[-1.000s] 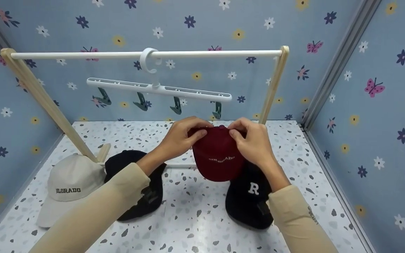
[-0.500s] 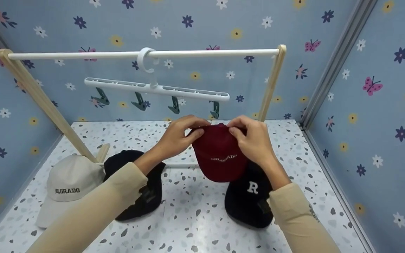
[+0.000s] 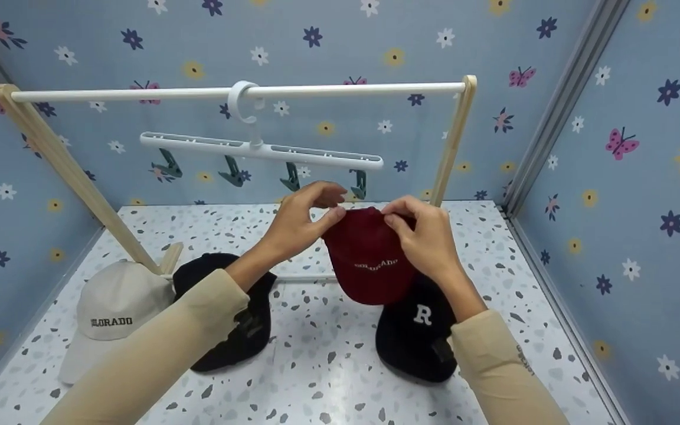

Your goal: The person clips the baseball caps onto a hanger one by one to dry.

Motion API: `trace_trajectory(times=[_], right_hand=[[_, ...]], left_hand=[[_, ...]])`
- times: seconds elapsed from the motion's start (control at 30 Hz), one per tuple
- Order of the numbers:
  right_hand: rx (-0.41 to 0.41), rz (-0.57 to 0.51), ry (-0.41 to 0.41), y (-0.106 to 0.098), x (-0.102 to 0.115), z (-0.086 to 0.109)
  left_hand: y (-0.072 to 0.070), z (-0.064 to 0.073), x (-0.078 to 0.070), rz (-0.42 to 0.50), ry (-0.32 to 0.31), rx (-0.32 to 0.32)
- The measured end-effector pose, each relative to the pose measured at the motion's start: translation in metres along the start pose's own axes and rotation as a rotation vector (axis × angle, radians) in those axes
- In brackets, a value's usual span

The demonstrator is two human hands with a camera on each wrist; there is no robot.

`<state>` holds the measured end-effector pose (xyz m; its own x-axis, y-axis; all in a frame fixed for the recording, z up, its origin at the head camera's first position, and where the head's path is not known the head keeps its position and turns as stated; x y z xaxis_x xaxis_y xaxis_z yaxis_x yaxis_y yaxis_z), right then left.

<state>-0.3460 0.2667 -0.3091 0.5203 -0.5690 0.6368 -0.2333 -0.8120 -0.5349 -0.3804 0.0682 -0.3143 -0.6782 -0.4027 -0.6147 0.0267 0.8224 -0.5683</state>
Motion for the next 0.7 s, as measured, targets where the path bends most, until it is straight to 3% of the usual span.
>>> trace_trajectory(times=[0.17, 0.33, 0.7], right_hand=[[-0.015, -0.010, -0.004, -0.001, 0.000, 0.001], [-0.020, -0.028, -0.028, 0.000, 0.003, 0.002], [-0.045, -0.036, -0.028, -0.001, 0.001, 0.004]], left_hand=[[0.004, -0.006, 0.007, 0.032, -0.119, 0.045], [0.010, -0.013, 0.007, 0.105, -0.200, 0.099], [0.013, -0.022, 0.003, 0.299, -0.272, 0.055]])
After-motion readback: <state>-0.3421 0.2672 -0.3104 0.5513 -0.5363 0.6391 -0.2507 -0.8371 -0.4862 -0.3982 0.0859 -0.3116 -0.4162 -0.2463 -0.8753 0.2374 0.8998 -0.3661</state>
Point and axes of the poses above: each hand's wrist, its own z-axis away from the middle knuckle, its own y-axis out of the palm, x = y × z, the point moved 10 cm from there along -z, towards the middle knuckle, and after that the axes turned 2 degrees about -z, right-handed, at the moved point
